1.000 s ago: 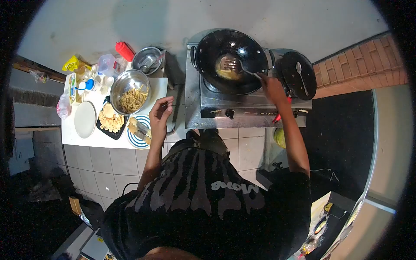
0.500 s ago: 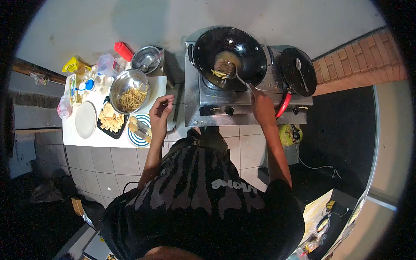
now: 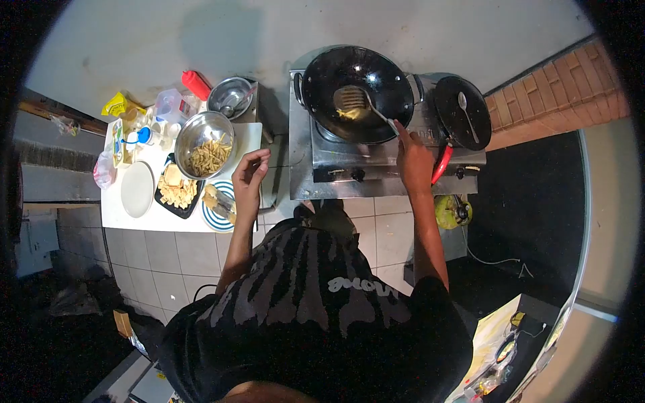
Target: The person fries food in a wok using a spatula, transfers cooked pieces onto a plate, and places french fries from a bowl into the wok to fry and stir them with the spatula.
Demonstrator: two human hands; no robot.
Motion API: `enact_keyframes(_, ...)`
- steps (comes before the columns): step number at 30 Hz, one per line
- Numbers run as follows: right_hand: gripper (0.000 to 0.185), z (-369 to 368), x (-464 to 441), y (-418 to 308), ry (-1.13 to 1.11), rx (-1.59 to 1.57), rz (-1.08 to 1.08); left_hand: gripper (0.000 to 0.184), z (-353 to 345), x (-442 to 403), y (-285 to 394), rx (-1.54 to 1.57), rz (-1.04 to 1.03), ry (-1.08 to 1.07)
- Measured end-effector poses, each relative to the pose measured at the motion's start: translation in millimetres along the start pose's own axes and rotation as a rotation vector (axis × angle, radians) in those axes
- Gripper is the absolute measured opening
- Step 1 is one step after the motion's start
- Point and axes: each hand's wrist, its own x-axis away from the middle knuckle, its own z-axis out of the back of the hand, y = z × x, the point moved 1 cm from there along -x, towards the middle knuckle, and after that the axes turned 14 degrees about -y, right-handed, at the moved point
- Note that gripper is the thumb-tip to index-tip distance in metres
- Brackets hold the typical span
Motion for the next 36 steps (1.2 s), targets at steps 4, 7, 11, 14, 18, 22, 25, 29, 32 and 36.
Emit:
enact_keyframes(4,0.038,-11,-5,8,-0.082,0.052,-0.027,0.025,5,2,0,-0.017,-0.025,0.019)
enact_keyframes(7,0.041,-23,-14,24,-0.03,0.171,-0.031,0.025,7,2,0,-0.024,-0.026,0.034)
enact_keyframes(11,0.038,-14,-22,31,0.044,0.145,-0.048,0.025,9,4,0,-0.02,-0.007,0.059)
enact_keyframes(14,0.037,-14,-27,28,0.158,0.077,0.017,0.025,10,4,-4,-0.033,-0.003,0.04)
enact_keyframes(18,0.037,-33,-32,19,0.052,0.053,0.005,0.025,5,1,2,-0.024,-0.006,0.036)
enact_keyframes(22,0.034,-32,-38,24,0.007,0.123,-0.06,0.025,5,0,6,-0.019,-0.009,0.033)
enact_keyframes(25,0.03,-17,-39,43,0.238,0.006,0.05,0.024,10,3,5,-0.047,-0.028,0.054)
enact_keyframes(29,0.026,24,-30,44,0.134,-0.044,0.009,0.023,13,5,7,-0.05,-0.012,0.076)
enact_keyframes(32,0.026,24,-28,57,0.037,-0.039,-0.003,0.024,15,1,8,-0.052,-0.045,0.07)
enact_keyframes(36,0.024,5,-34,63,0.006,-0.025,0.082,0.024,12,-4,17,-0.074,-0.098,0.068)
